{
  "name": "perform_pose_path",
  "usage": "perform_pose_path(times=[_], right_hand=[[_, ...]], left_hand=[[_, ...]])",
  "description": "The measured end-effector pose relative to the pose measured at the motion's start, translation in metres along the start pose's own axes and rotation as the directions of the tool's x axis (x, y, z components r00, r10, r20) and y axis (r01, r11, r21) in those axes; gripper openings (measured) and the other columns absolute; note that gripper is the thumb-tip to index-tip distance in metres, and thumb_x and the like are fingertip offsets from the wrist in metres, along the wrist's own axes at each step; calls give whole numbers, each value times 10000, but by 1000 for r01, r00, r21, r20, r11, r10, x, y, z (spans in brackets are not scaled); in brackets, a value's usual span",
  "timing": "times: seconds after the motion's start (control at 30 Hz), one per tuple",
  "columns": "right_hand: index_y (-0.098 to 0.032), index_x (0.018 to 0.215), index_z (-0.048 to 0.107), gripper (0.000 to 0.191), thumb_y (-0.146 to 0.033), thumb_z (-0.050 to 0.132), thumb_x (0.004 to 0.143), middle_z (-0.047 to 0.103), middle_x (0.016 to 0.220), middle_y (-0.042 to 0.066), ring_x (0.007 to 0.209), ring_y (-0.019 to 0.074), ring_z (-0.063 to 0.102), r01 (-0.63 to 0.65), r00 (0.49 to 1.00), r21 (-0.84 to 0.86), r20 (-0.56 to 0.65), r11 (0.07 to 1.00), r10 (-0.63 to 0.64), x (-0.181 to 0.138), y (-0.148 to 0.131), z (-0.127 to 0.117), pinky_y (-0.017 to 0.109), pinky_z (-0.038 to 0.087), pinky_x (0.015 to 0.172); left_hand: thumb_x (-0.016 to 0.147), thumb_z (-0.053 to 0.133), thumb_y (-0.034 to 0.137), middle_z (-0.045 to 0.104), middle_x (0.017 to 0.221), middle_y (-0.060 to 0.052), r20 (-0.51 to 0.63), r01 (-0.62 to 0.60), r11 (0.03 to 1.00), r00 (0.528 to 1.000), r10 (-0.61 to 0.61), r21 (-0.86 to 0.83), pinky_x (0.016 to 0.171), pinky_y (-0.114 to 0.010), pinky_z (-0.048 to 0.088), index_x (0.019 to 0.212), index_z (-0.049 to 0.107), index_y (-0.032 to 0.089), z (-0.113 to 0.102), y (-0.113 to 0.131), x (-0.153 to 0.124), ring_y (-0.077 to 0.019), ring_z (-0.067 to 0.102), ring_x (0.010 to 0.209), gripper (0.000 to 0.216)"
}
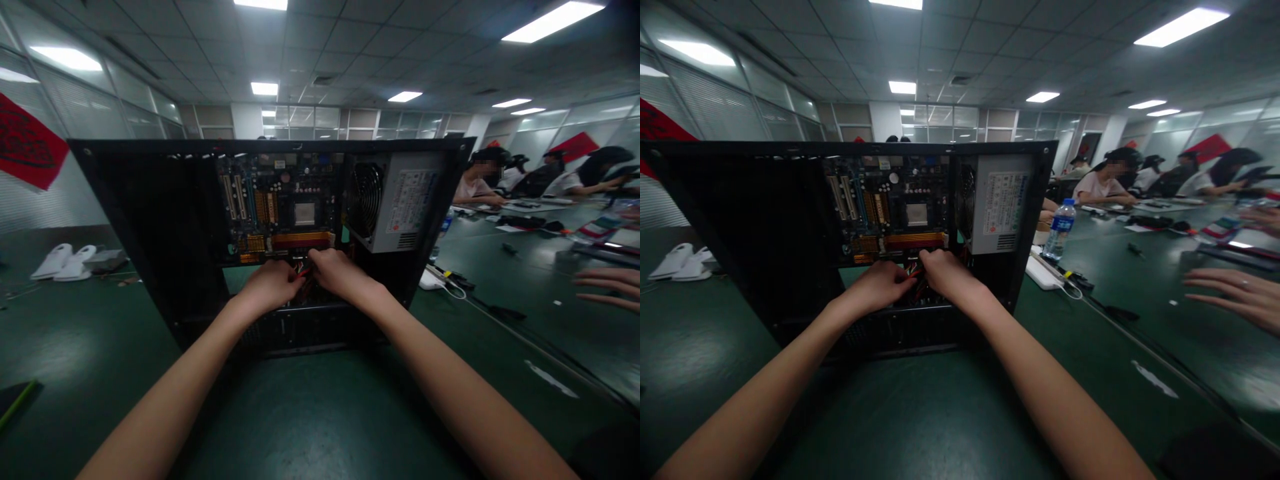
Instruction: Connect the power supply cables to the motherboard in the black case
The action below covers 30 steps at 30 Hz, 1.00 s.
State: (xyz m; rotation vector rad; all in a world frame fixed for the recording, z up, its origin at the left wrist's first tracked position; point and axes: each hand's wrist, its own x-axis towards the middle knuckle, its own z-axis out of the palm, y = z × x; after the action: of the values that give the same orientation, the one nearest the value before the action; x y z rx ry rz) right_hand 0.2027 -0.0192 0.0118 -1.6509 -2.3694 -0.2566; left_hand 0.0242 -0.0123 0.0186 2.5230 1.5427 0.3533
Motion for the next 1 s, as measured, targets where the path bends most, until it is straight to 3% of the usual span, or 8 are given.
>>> perform_pose_path(times=[0.2, 0.33, 0.7, 0.87, 1.0], right_hand=[[-94, 1159, 692, 290, -172, 438, 1041, 747, 1095, 194, 1033, 311, 741, -146, 989, -24, -3, 989, 146, 3, 0, -2, 326, 522, 802], [-99, 1143, 741, 352, -172, 409, 1052, 749, 1112, 213, 1033, 313, 746, -134, 988, -46, 66, 990, 137, 4, 1, -3, 339, 536, 826], [-115, 1140, 763, 350, -191, 443, 1021, 756, 1115, 205, 1036, 312, 745, -141, 989, -17, 46, 990, 141, 9, 8, 4, 334, 539, 804], [-115, 1138, 766, 375, -226, 419, 1049, 757, 1114, 209, 1046, 319, 748, -104, 991, -2, 80, 995, 104, 0, 2, -2, 341, 544, 812], [-112, 1143, 765, 374, -233, 424, 1048, 756, 1111, 213, 1034, 326, 752, -104, 992, 6, 67, 995, 103, -1, 2, -4, 347, 552, 800]], left_hand=[[972, 511, 406, 722, 738, -74, 14, -8, 1000, 1000, 8, 5, 594, -328, 354, 777, 742, 198, -2, 1, -1, -202, 614, 644, 367], [985, 520, 395, 723, 729, -67, 15, -18, 1000, 1000, 18, 8, 586, -325, 356, 785, 741, 193, -2, 1, -1, -199, 631, 646, 359], [990, 529, 426, 740, 766, -68, 18, -31, 999, 999, 31, 20, 610, -317, 366, 823, 755, 191, -1, 2, -3, -205, 642, 687, 366], [949, 592, 417, 755, 846, -57, -77, -49, 998, 996, 51, 26, 621, -319, 364, 869, 722, 200, 0, 0, -1, -218, 667, 755, 265], [946, 617, 394, 753, 906, -64, -143, -61, 998, 988, 62, 10, 665, -311, 411, 1050, 681, 192, -1, 0, -2, -233, 684, 819, 237]])
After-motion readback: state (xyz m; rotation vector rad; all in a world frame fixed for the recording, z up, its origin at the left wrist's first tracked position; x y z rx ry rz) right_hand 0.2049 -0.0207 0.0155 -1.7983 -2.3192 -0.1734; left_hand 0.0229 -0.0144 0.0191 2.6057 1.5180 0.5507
